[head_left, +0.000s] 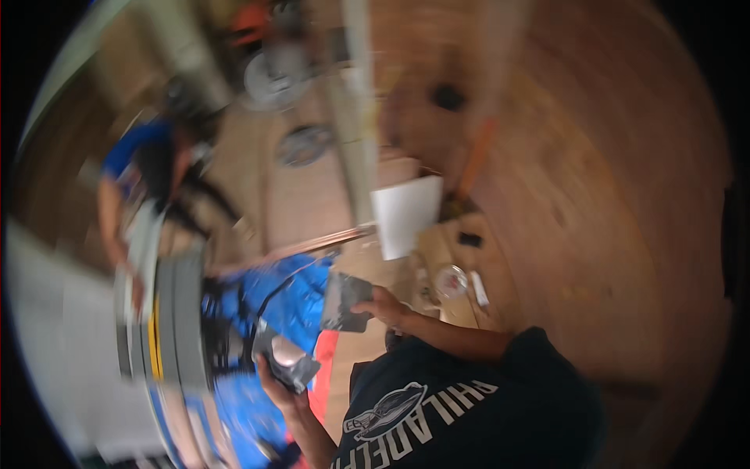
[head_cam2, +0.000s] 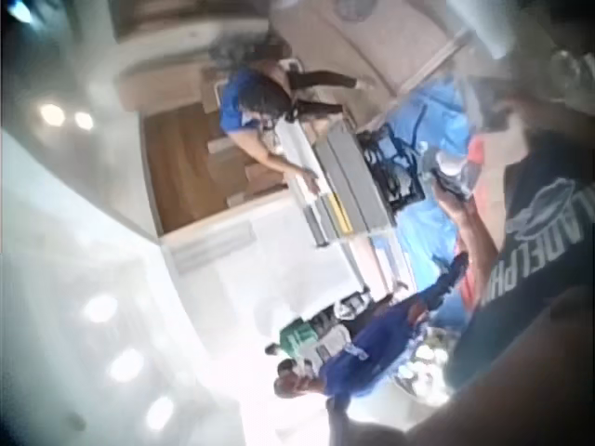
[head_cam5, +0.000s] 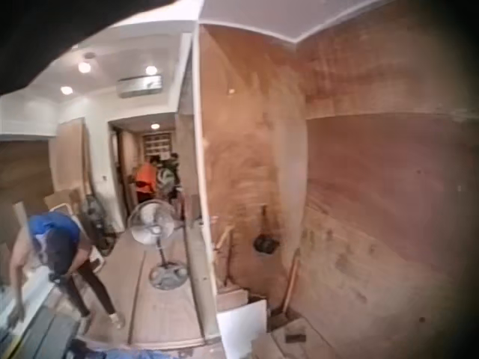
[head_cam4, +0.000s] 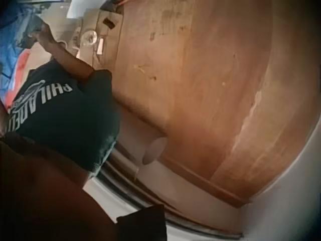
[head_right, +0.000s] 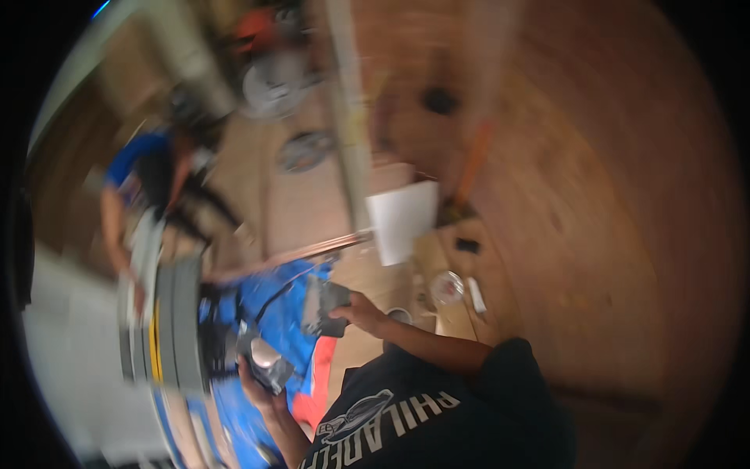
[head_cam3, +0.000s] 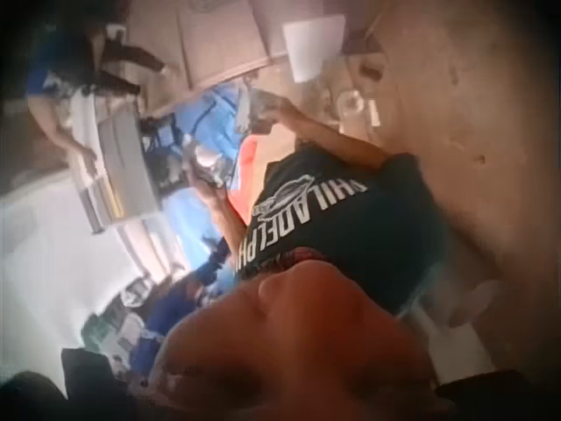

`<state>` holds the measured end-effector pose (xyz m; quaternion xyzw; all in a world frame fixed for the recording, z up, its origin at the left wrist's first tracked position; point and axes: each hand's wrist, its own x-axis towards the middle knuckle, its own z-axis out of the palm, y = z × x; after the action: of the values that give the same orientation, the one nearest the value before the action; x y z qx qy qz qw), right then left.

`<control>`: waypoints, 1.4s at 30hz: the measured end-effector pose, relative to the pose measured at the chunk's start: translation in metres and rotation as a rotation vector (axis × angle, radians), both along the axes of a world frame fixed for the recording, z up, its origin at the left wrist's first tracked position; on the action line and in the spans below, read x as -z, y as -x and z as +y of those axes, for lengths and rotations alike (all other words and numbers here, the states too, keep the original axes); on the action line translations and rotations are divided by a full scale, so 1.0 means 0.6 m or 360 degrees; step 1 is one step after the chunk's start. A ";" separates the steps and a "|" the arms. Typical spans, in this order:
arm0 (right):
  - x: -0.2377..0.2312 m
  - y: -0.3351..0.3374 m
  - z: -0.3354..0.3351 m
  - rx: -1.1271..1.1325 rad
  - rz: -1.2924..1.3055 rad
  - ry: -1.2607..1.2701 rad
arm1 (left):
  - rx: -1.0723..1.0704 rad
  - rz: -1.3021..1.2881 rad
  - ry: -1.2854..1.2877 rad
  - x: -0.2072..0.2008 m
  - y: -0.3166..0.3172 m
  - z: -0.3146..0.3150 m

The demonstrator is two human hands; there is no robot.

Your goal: The person scoops white joint compound from a container onto a taping knife and applies it to the seams of a plywood wall. The person uses a smaller tool to smooth the compound along the joints. Other workers are visible in the background performing tasks such as cutting wood.

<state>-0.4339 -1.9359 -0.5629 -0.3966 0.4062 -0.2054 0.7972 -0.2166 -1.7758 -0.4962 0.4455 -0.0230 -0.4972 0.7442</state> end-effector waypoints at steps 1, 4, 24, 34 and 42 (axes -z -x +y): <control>0.017 0.003 -0.013 0.0283 -0.0325 -0.0166 | 0.0064 0.0111 -0.0003 0.026 -0.013 -0.048; -0.016 0.071 -0.004 0.0696 -0.0081 0.0097 | 0.0477 0.0271 -0.0229 0.011 0.015 -0.154; -0.308 0.333 -0.097 0.0147 0.1844 0.2534 | 0.2396 -0.0257 0.0336 -0.101 0.323 -0.618; -0.196 0.423 -0.119 0.0911 0.1447 0.1802 | 0.2386 -0.0351 0.0273 -0.048 0.399 -0.699; -0.272 0.620 -0.295 0.1602 0.1852 0.1561 | 0.2509 -0.0091 0.0004 0.055 0.424 -0.763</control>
<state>-0.8057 -2.1128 -0.3996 -0.5080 0.7364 -0.4461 0.0248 -0.4709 -2.2337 -0.5292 0.3095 -0.3517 -0.8666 0.1719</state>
